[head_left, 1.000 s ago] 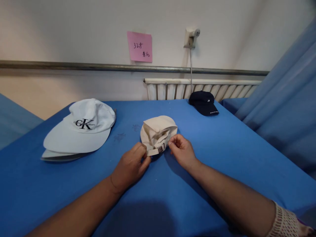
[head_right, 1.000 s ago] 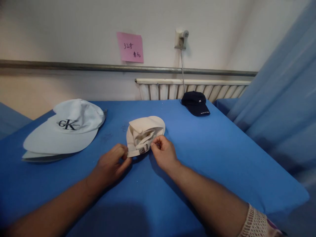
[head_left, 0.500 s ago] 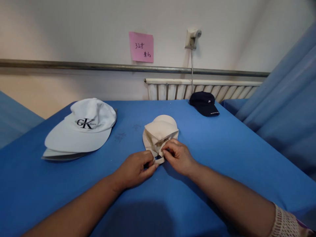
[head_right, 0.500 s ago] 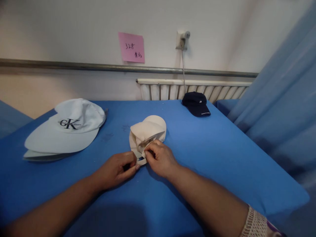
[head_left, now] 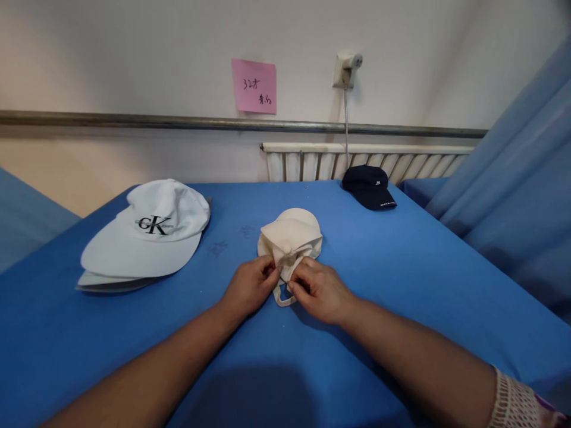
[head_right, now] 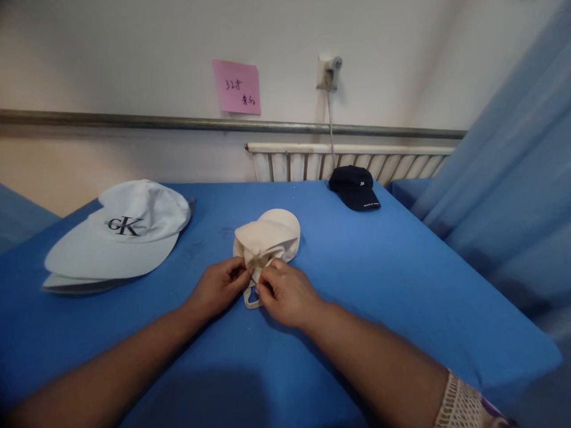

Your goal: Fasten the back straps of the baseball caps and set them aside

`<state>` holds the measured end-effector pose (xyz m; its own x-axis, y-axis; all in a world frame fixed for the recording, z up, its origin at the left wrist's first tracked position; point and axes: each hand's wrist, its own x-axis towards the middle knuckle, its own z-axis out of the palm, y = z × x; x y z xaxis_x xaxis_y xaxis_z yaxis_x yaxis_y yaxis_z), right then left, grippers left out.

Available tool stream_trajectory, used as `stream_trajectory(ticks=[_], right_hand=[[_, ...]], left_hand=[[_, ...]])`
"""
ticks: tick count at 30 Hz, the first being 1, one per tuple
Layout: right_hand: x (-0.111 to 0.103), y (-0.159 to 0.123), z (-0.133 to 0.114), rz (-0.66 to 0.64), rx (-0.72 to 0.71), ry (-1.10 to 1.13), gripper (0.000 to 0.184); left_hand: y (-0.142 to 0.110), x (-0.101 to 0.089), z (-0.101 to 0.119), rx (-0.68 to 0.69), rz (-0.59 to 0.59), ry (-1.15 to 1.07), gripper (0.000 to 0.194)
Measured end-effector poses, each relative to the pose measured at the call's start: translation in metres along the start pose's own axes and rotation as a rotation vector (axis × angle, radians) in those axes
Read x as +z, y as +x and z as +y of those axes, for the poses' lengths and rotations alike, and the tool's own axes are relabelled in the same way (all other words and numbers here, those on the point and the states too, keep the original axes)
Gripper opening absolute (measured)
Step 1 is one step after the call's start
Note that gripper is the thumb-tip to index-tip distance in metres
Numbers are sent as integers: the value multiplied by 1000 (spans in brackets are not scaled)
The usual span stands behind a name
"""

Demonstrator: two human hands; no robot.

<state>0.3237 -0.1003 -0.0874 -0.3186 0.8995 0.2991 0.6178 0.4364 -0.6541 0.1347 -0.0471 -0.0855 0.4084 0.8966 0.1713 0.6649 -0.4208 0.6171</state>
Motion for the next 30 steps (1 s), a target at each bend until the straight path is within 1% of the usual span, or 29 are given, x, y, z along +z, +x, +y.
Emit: stream_trajectory(ticks=[2, 4, 6, 10, 13, 14, 15, 17, 18, 19, 20, 23, 24, 27, 29, 30], right_hand=[[-1, -1, 0, -13, -9, -29, 9], [-2, -1, 0, -29, -17, -57, 10], [-2, -2, 0, -48, -24, -72, 11], [-2, 0, 1, -46, 7, -87, 12], [-3, 0, 0, 11, 95, -85, 14], [-3, 0, -2, 36, 115, -79, 20], [-4, 0, -4, 57, 118, -77, 28], [-4, -1, -9, 69, 68, -94, 46], [-3, -2, -11, 61, 31, -114, 48], [-2, -2, -12, 53, -2, -139, 46], [-1, -3, -14, 43, -25, -163, 39], [2, -4, -12, 42, -55, -182, 9], [3, -4, -10, 65, -56, -160, 5], [2, -3, -4, 198, -28, 0, 10], [1, -2, 0, 276, -19, 158, 12], [0, -1, 2, 297, -31, 241, 13]], left_hand=[[0, -3, 0, -16, 89, -47, 26], [-3, -8, 0, -44, 201, -119, 25], [-7, -15, 0, -57, 280, -184, 26], [-15, -22, 3, -26, 295, -243, 26], [-18, -22, 9, -4, 302, -243, 22], [-18, -22, 10, 0, 306, -247, 21], [-19, -21, 12, 1, 307, -255, 20], [-20, -21, 15, -1, 300, -282, 21], [-21, -20, 17, -2, 291, -295, 22], [-22, -20, 18, 2, 277, -307, 22], [-24, -20, 18, 8, 257, -315, 23], [-27, -19, 17, 45, 184, -328, 22], [-27, -19, 16, 56, 177, -322, 21], [-23, -19, 5, 75, 232, -253, 21], [-18, -18, -3, 90, 269, -171, 29], [-16, -17, -7, 99, 267, -131, 35]])
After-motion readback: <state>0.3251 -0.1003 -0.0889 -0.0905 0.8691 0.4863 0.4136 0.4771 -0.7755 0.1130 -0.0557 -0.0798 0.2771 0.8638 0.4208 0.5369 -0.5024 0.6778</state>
